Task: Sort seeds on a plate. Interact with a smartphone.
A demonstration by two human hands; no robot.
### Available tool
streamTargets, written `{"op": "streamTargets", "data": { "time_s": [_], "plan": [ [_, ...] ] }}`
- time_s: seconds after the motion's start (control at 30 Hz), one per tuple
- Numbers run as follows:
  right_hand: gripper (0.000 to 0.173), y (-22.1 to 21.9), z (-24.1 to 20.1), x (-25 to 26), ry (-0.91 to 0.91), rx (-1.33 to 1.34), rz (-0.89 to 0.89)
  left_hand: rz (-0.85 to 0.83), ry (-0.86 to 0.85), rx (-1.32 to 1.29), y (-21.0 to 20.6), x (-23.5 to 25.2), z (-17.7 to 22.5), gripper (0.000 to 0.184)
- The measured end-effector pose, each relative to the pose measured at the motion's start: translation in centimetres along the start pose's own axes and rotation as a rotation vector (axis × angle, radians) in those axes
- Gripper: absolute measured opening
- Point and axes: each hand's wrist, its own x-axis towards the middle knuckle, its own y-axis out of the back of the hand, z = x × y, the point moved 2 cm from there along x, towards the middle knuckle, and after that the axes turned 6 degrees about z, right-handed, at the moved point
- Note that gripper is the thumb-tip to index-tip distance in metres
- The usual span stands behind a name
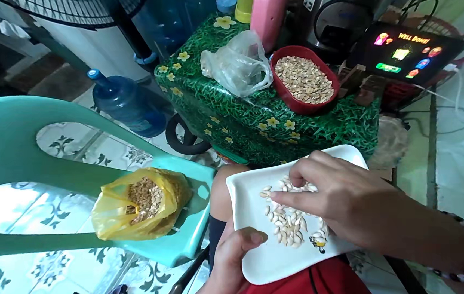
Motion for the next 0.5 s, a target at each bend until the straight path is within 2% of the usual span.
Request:
{"op": "streamTargets", "data": {
  "time_s": [0.13, 0.3, 0.37, 0.5],
  "plan": [
    [0.042, 0.7, 0.9, 0.2, -0.003, -0.029, 0.111, 0.002, -0.001, -0.01, 0.2, 0.0, -0.1, 0.037],
    [0.042, 0.3, 1.5, 0.0, 0.014, 0.068, 0.084, 0.012, 0.007, -0.009, 0.0, 0.1, -0.1, 0.039],
    [0.039, 0.4, 1.9, 0.2, 0.028, 0.045, 0.109, 0.015, 0.011, -0.012, 0.0, 0.1, -0.1, 0.039],
    [0.043, 0.5, 1.6, 0.1, 0.048, 0.039, 0.048, 0.016, 0.013, -0.013, 0.1, 0.1, -0.1, 0.039]
  ]
}}
